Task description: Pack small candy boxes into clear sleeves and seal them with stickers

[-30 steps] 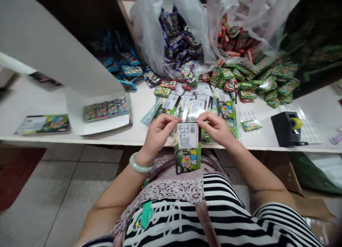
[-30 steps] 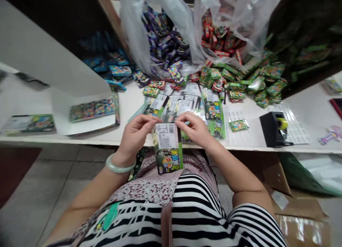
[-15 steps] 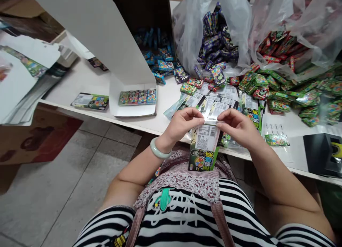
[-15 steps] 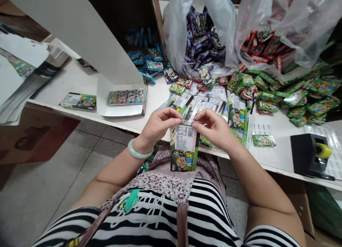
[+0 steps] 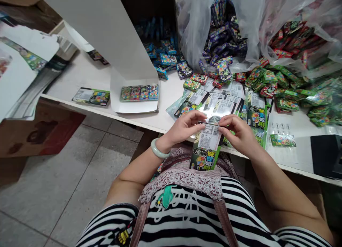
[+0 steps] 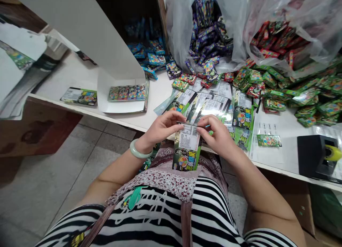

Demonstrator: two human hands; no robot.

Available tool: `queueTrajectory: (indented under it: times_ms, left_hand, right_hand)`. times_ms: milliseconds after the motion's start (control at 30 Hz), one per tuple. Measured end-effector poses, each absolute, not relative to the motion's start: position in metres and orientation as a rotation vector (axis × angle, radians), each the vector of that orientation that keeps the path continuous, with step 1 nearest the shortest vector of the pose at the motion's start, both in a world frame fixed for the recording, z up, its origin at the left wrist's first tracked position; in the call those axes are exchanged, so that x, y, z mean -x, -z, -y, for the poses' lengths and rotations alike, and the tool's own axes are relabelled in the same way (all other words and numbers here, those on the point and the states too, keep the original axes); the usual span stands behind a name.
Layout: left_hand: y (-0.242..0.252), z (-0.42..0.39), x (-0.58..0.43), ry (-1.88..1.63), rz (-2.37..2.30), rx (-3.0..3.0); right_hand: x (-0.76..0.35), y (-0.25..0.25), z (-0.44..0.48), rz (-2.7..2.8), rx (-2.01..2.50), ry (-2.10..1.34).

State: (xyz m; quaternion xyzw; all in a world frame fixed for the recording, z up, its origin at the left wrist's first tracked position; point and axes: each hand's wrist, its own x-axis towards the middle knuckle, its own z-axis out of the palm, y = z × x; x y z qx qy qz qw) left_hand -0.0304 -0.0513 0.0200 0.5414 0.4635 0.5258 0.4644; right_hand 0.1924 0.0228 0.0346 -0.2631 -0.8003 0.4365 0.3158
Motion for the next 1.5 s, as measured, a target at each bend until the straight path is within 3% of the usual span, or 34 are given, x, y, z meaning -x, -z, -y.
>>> queueTrajectory:
  times_ms: [333, 500, 733, 900, 1133, 1300, 1500]
  left_hand:
    - [-0.008, 0.025, 0.032, -1.196, -1.248, -1.358]
    - [0.018, -0.013, 0.060, -1.314, -1.509, -1.214]
    - [0.045, -0.042, 0.084, -0.943, -1.866, -1.506]
    - [0.021, -0.043, 0.074, -0.664, -1.964, -1.949]
    - [-0.023, -0.090, -0.009, -0.588, -1.607, -2.058]
    - [-0.014, -0.132, -0.109, -0.394, -1.286, -2.245]
    - [0.005, -0.162, -0.191, -0.199, -1.455, -2.425]
  right_hand:
    - [-0.183, -0.011, -0.035, 2.046, 0.790, -1.205]
    - [-0.231, 0.002, -0.059, 1.825, 0.924, -1.252]
    - [-0.388, 0.048, -0.114, 1.596, 1.664, -0.758]
    - [-0.428, 0.067, -0.152, 1.957, 1.806, -0.584]
    - [-0.426, 0.061, -0.195, 2.224, 1.917, -0.669]
    - [-0.428, 0.062, -0.183, 2.119, 1.944, -0.746]
    - [-0.427, 0.069, -0.160, 1.982, 1.960, -0.621]
